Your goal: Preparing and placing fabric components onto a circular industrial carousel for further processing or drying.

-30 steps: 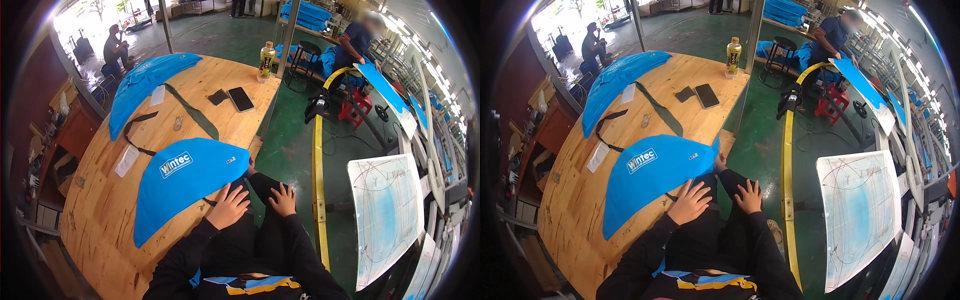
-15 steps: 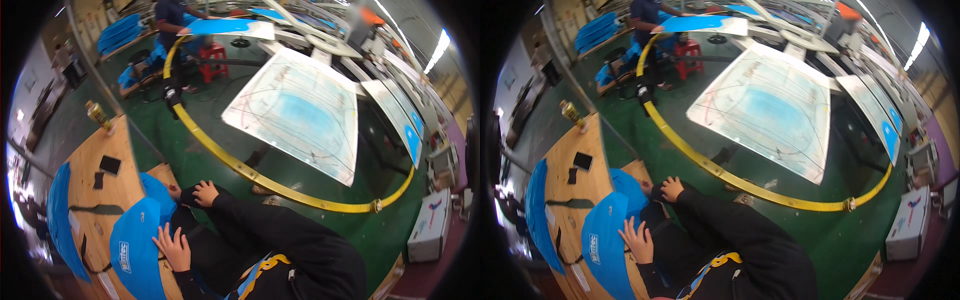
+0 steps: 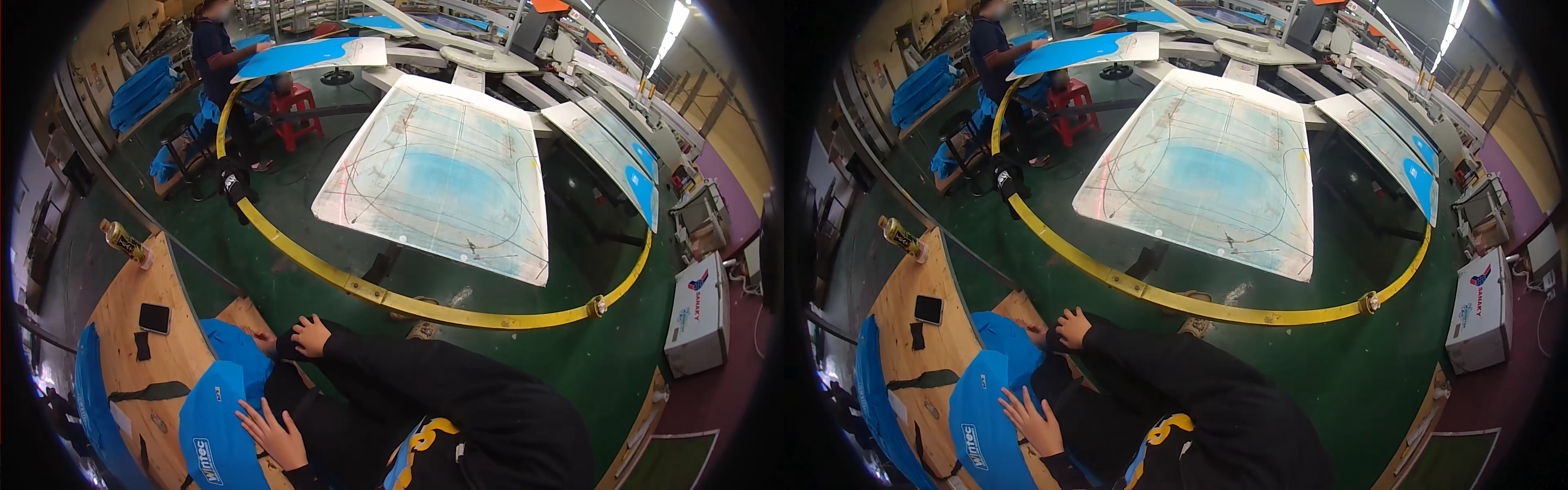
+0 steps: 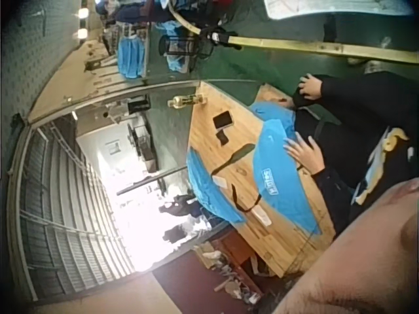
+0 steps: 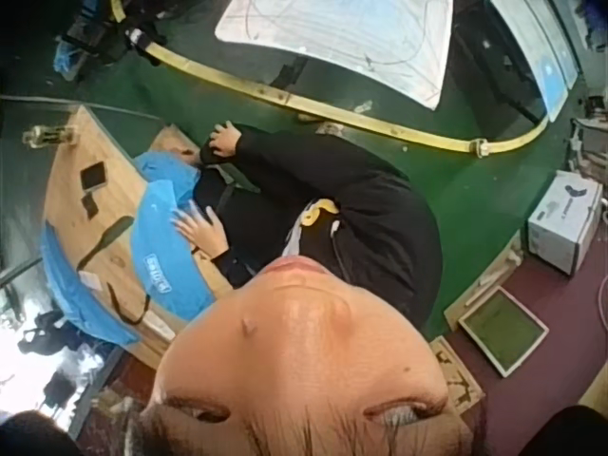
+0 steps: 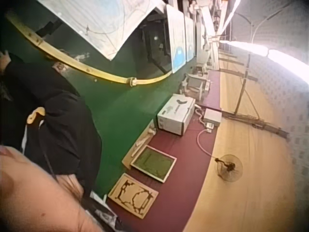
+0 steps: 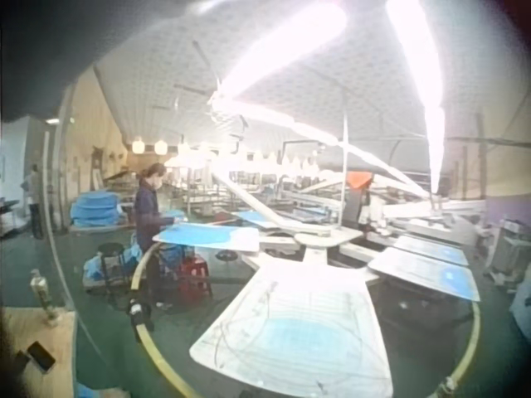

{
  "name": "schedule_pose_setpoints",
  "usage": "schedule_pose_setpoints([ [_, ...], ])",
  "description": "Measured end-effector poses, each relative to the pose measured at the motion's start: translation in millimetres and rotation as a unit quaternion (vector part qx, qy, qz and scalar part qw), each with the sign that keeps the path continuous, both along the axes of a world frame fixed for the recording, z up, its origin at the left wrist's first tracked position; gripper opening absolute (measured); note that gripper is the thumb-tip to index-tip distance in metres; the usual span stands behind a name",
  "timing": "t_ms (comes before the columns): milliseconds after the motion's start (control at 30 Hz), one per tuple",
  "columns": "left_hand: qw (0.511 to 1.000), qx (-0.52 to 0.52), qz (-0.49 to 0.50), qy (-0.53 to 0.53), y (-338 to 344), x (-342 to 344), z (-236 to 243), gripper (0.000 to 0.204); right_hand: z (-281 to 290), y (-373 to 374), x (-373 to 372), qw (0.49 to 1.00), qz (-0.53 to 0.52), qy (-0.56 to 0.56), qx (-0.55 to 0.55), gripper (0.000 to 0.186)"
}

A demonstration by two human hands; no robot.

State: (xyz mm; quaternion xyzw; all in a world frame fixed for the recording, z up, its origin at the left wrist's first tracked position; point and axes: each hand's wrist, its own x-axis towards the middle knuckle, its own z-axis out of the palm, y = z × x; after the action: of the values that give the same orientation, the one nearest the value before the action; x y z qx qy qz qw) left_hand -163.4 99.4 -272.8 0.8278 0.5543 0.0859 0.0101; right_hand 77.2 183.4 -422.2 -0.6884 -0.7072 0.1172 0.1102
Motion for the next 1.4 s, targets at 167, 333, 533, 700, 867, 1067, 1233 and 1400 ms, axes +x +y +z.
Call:
schedule_pose_setpoints([
  [167,1.000,-0.010,0.004,-0.003,1,2,1,0.047,2,1,-6,1.000,0.015,0.000,0.004,0.032],
  [333,1.000,-0.013,-0.007,-0.015,1,0,0,0.048,3,0,-9,1.000,0.014,-0.012,0.002,0.031],
  [533,1.000,-0.004,-0.019,-0.022,1,-2,1,0.047,3,-1,-7,1.000,0.022,-0.004,0.010,0.030],
  [700,0.999,-0.003,-0.020,-0.025,0,0,5,0.047,2,-1,-2,1.000,0.004,0.001,0.014,0.030],
  [867,0.999,0.007,-0.024,-0.032,1,1,5,0.045,0,1,1,0.999,0.009,0.023,0.027,0.030],
  [1067,0.999,0.004,-0.022,-0.031,1,0,5,0.045,5,0,-4,1.000,0.012,-0.015,0.019,0.030],
  [1233,0.999,0.010,-0.030,-0.026,2,1,6,0.044,4,0,3,1.000,0.004,0.024,0.018,0.031],
  [1400,0.999,0.008,-0.028,-0.029,2,0,5,0.043,8,0,-5,1.000,0.018,0.004,0.017,0.031],
])
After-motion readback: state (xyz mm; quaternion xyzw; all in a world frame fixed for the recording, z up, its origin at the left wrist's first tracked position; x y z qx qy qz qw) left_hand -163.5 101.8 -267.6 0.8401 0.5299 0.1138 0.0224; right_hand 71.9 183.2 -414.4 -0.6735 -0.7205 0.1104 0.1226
